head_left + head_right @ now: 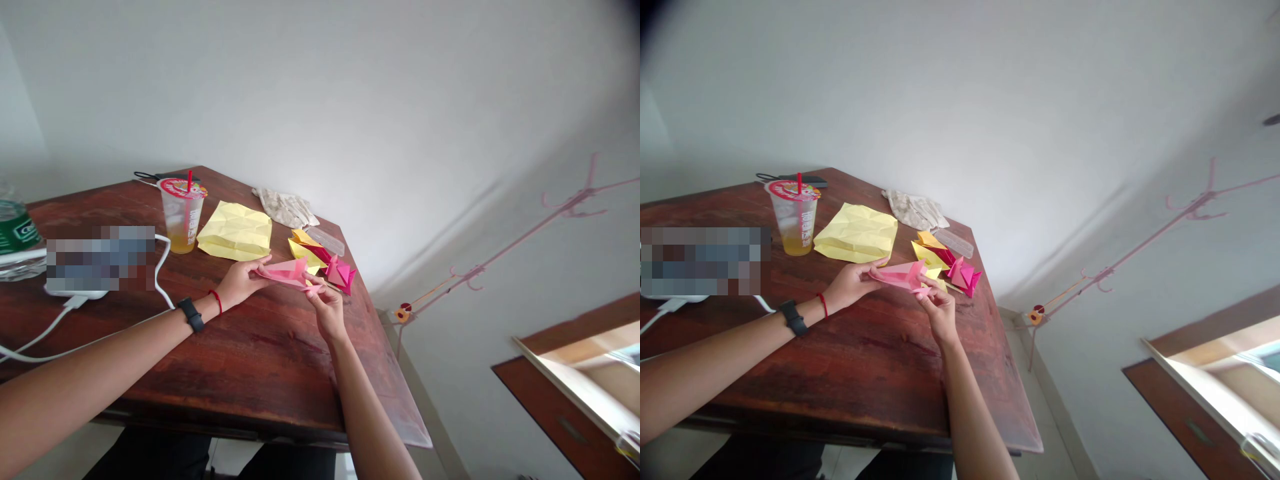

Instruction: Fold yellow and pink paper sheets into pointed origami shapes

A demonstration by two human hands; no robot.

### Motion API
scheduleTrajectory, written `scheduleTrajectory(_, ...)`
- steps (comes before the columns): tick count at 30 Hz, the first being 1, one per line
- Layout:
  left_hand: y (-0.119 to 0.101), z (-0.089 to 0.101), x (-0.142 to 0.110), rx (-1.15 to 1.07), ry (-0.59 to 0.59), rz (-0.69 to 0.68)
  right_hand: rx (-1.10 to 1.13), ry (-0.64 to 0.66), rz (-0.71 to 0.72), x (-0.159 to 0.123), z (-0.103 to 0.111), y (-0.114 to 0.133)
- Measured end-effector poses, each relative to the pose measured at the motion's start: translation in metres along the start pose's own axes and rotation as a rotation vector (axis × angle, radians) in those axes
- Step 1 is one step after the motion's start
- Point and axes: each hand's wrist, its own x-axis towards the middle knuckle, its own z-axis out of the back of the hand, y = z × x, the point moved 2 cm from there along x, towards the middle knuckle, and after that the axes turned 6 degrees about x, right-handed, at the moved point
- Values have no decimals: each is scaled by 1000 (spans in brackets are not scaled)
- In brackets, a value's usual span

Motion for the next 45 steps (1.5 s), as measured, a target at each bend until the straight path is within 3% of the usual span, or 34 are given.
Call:
scheduleTrajectory(5,-11,-2,-1,-44,34,-15,34,-116,-10,2,4,-8)
scheduleTrajectory(10,-11,-5,-2,-54,-19,47,48,-112,-67,0,1,-7)
scheduleTrajectory(16,-10,-8,-3,-180,8,122,38,-73,-55,0,-3,1)
scheduleTrajectory(20,-11,-7,-4,-124,24,4,-5,-45,-14,-1,-4,3)
scheduleTrajectory(24,-13,-4,-5,64,-15,-141,-94,-39,18,-2,-1,3)
scheduleTrajectory(28,-15,-3,-7,202,28,-254,-150,-2,55,-2,1,3)
scheduleTrajectory(34,-19,-3,-8,229,51,-392,-156,112,94,-1,0,6)
scheduleTrajectory(40,-27,-5,-10,199,145,-364,-109,45,22,0,3,2)
scheduleTrajectory(45,-29,-9,-13,121,104,-241,-70,-132,-79,-2,5,-4)
